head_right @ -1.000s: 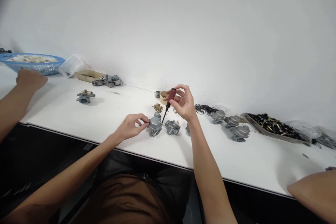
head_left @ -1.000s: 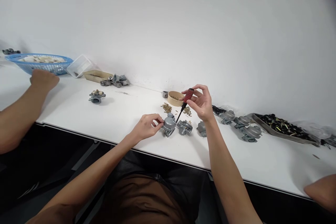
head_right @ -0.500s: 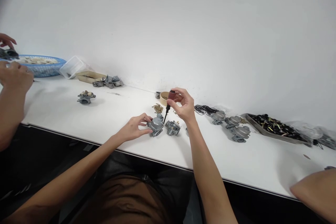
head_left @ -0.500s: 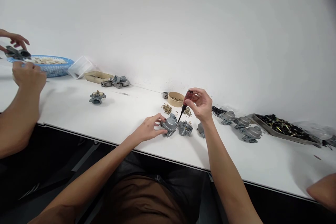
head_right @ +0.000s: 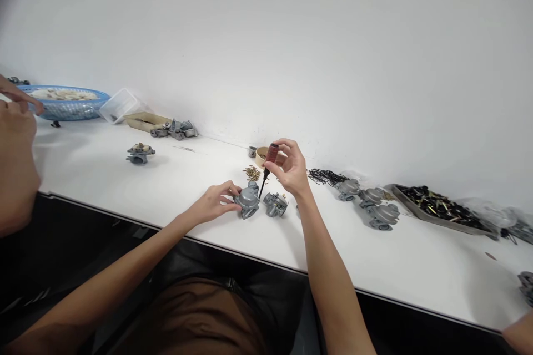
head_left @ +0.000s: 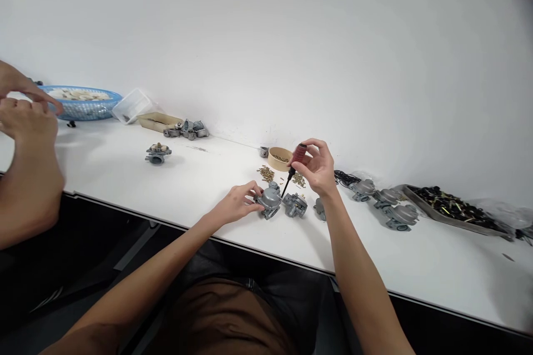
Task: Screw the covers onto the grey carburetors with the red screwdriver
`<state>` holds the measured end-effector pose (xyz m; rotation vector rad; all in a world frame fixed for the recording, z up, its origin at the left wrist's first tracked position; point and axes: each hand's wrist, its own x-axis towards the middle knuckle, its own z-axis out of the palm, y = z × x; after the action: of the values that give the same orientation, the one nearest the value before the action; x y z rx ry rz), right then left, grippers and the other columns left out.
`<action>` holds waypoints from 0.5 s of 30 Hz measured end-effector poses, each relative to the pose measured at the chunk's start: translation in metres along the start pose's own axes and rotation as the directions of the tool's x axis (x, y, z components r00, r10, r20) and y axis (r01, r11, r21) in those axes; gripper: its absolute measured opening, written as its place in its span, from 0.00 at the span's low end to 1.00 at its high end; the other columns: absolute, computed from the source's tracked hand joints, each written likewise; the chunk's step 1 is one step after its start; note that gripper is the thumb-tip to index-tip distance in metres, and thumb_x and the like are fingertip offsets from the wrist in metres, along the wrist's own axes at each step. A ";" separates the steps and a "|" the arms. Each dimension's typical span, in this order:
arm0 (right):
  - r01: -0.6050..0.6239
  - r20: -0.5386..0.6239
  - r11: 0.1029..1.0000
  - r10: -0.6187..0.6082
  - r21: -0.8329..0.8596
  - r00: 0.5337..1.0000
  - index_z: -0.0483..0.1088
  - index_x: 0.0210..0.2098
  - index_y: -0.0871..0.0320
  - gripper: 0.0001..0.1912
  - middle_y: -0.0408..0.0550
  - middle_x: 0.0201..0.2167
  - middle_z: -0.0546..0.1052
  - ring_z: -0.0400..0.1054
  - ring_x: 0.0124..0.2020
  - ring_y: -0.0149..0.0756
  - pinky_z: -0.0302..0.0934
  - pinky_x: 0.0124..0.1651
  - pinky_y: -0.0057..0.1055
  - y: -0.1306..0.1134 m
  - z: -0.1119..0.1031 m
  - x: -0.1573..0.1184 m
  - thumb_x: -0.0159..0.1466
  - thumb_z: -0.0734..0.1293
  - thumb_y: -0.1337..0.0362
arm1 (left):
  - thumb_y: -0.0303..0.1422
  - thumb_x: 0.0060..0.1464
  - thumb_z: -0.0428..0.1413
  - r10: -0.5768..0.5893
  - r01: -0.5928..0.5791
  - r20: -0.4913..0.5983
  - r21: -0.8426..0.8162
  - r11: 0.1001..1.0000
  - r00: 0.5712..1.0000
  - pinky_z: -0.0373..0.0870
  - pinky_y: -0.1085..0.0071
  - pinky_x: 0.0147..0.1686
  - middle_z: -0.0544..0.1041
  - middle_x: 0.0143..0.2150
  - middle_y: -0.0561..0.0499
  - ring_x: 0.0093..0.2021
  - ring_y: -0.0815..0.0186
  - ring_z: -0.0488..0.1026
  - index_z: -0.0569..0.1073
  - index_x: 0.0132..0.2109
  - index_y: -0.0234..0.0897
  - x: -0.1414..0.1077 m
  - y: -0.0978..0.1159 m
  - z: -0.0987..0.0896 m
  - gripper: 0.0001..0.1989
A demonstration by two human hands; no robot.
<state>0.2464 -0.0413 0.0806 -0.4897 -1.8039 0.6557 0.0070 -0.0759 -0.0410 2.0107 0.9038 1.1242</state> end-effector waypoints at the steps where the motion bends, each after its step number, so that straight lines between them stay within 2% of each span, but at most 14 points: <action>1: 0.007 -0.050 0.999 -0.009 -0.038 0.999 0.66 0.50 0.46 0.26 0.42 0.41 0.73 0.76 0.36 0.36 0.76 0.41 0.39 0.001 0.000 0.000 0.58 0.79 0.59 | 0.39 0.59 0.65 0.001 -0.001 0.000 -0.001 1.000 1.000 0.80 0.62 0.50 0.78 0.53 0.47 0.52 0.58 0.78 0.70 0.46 0.41 0.000 0.000 0.000 0.13; 3: 0.030 -0.088 0.996 -0.037 -0.087 0.995 0.66 0.50 0.47 0.26 0.42 0.42 0.72 0.76 0.37 0.36 0.76 0.41 0.38 0.002 0.000 0.000 0.57 0.79 0.58 | 0.39 0.59 0.65 0.004 -0.004 -0.001 0.001 1.000 1.000 0.80 0.60 0.51 0.78 0.53 0.46 0.52 0.58 0.78 0.71 0.46 0.41 0.000 -0.002 0.000 0.13; 7: 0.014 -0.002 0.999 -0.014 -0.044 1.000 0.64 0.54 0.47 0.23 0.47 0.48 0.76 0.78 0.40 0.39 0.76 0.47 0.44 0.004 0.001 -0.001 0.63 0.74 0.55 | 0.38 0.59 0.65 0.014 -0.014 0.000 -0.001 1.000 1.000 0.80 0.60 0.51 0.78 0.53 0.46 0.51 0.58 0.78 0.71 0.46 0.41 0.000 -0.004 0.000 0.13; 9: 0.000 -0.068 0.994 -0.007 -0.106 0.998 0.65 0.54 0.47 0.25 0.45 0.44 0.75 0.76 0.35 0.37 0.76 0.43 0.42 0.005 0.002 -0.002 0.61 0.76 0.56 | 0.37 0.59 0.65 0.018 -0.018 0.001 -0.005 1.000 1.000 0.80 0.60 0.51 0.78 0.53 0.46 0.51 0.58 0.79 0.71 0.46 0.41 0.000 -0.005 0.000 0.13; 11: 0.026 -0.132 0.984 -0.050 -0.175 0.990 0.67 0.52 0.46 0.26 0.43 0.42 0.74 0.75 0.35 0.36 0.75 0.40 0.39 0.006 0.003 -0.002 0.59 0.78 0.56 | 0.37 0.59 0.65 0.019 -0.019 0.002 -0.010 1.000 1.000 0.81 0.61 0.50 0.78 0.54 0.45 0.50 0.59 0.79 0.71 0.46 0.41 0.001 -0.005 0.000 0.13; 15: 0.065 -0.044 0.996 -0.068 -0.062 0.997 0.65 0.53 0.47 0.22 0.46 0.46 0.74 0.77 0.40 0.39 0.76 0.44 0.42 0.008 0.002 -0.001 0.63 0.74 0.55 | 0.37 0.59 0.65 0.019 -0.019 0.003 -0.019 1.000 1.000 0.81 0.61 0.50 0.78 0.53 0.45 0.49 0.60 0.79 0.71 0.45 0.40 0.001 -0.004 0.000 0.12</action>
<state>0.2446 -0.0366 0.0742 -0.4791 -1.7932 0.5412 0.0062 -0.0730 -0.0437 2.0086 0.8713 1.1359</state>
